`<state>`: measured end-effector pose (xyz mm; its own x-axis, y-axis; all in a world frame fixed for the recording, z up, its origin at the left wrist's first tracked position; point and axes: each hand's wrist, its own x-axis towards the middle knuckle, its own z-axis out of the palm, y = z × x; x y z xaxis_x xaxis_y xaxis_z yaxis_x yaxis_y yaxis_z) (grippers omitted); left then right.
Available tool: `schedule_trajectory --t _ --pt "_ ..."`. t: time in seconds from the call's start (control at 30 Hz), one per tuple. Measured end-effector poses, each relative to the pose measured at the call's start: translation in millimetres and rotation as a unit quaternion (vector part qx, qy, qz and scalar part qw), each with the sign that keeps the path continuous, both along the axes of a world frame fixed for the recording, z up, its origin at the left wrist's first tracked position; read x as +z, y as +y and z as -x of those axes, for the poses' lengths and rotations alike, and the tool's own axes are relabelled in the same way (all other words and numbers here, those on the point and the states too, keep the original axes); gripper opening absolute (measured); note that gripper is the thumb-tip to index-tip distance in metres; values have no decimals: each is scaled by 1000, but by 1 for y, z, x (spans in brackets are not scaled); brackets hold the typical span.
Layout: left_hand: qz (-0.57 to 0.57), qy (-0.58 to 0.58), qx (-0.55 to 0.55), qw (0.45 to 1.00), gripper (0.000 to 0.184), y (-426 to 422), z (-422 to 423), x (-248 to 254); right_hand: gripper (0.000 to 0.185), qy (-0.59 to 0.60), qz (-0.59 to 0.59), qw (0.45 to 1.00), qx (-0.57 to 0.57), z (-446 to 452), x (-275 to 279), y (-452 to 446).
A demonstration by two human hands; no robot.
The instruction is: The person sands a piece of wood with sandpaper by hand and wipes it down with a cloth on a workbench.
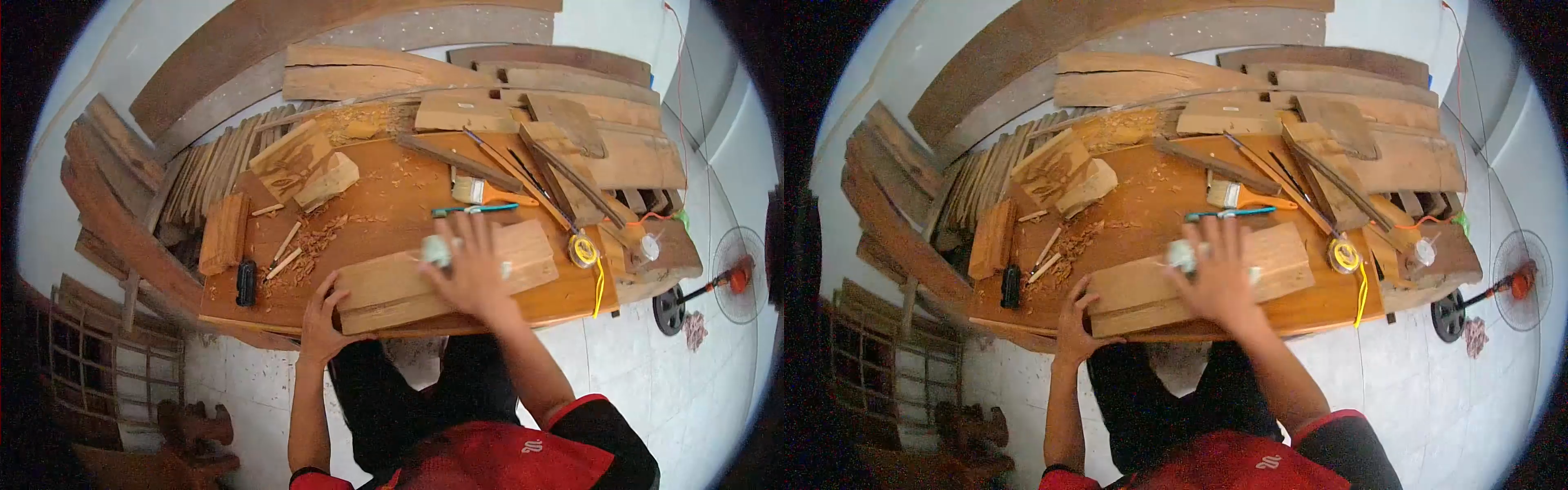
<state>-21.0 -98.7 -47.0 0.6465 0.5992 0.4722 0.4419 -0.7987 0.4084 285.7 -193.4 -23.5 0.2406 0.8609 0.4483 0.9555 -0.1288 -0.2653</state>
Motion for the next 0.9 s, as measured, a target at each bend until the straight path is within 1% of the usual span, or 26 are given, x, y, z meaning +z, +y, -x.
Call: schedule_trajectory --t 0.07,0.13,0.17,0.27,0.3,0.37,0.43,0.53,0.57,0.63,0.73,0.77,0.8,0.83,0.9 --pt "-2 -6 -11 1000 101 3 -1 -1 83 35 -23 996 80 38 13 4" --pt "8 10 -11 1000 100 3 -2 3 89 66 -33 986 151 54 25 7" --pt "13 17 -10 1000 99 2 -1 5 83 51 -22 986 156 50 23 6" --pt "-13 18 -11 1000 99 4 0 1 74 -42 46 987 147 13 15 -6" --pt "-17 20 -14 1000 99 5 1 0 59 -37 42 989 140 -2 17 -12" --pt "-24 24 -21 999 99 6 1 0 51 -24 33 993 114 -36 18 -24" --pt "-37 20 -27 999 100 6 1 0 55 1 -6 999 33 -67 9 -33" --pt "-35 32 -25 999 101 6 1 -2 56 60 -93 994 15 -104 7 -45" --pt "-32 37 -20 999 102 6 1 -1 54 52 -96 994 -4 -104 4 -45" --pt "-22 37 -25 999 104 4 2 3 51 37 -106 993 -36 -97 3 -43" --pt "-7 42 -20 999 108 3 2 7 50 -90 -47 995 -16 -62 11 -37" --pt "-2 45 -19 999 109 2 1 9 47 26 -41 999 20 -45 5 -27" --pt "4 53 -13 998 109 3 -2 14 48 -1 -28 1000 6 -24 1 -22" --pt "9 63 -9 998 109 4 -5 20 52 -48 -28 998 28 -6 -3 -18" --pt "23 83 -25 996 110 8 -11 31 57 -36 -48 993 102 33 -5 -9"
